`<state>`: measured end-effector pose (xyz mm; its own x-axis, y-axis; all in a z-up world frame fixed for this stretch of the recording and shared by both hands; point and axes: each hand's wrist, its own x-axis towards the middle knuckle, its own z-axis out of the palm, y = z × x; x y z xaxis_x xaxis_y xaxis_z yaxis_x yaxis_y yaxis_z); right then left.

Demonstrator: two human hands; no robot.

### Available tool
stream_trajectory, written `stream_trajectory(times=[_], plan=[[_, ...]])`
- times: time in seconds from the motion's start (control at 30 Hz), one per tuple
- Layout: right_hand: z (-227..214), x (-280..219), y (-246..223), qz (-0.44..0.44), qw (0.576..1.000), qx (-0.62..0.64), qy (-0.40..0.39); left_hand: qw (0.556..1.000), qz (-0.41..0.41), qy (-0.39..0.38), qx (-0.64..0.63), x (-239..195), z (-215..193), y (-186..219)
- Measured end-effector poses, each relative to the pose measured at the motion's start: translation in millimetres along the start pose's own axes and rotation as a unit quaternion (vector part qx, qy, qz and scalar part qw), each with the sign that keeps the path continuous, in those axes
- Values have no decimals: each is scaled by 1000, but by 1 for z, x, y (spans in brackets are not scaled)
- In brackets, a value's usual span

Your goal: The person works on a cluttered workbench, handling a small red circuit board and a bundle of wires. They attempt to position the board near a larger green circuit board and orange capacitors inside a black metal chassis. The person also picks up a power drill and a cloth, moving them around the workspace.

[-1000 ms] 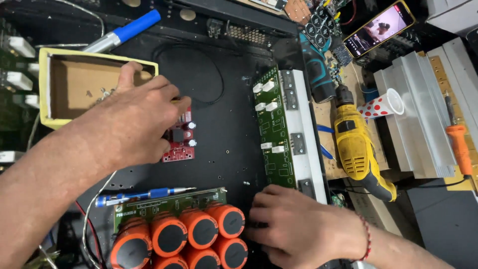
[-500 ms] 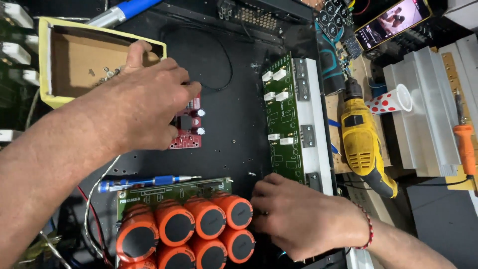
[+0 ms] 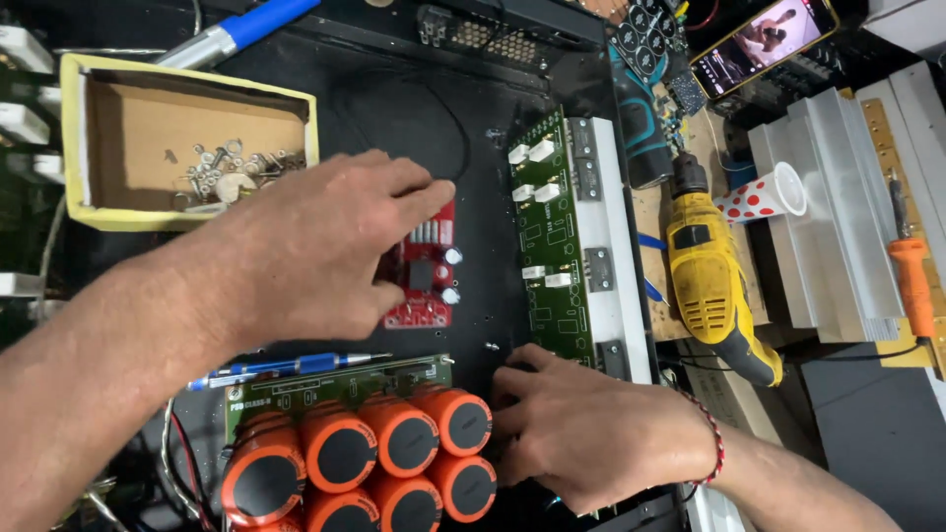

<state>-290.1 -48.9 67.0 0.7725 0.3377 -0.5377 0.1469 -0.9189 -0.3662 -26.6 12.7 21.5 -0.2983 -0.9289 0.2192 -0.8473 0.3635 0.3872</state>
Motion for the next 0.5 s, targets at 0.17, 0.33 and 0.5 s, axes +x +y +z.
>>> stream_trajectory(times=[0.17, 0.33, 0.5], plan=[[-12, -16, -1, -16, 987, 112, 114, 985, 1, -29, -169, 0, 7, 21], [-16, -71, -20, 37, 931, 154, 329, 989, -12, -67, -133, 5, 23, 38], [25, -95, -30, 120, 850, 157, 489, 992, -21, -38, -123, 10, 39, 35]])
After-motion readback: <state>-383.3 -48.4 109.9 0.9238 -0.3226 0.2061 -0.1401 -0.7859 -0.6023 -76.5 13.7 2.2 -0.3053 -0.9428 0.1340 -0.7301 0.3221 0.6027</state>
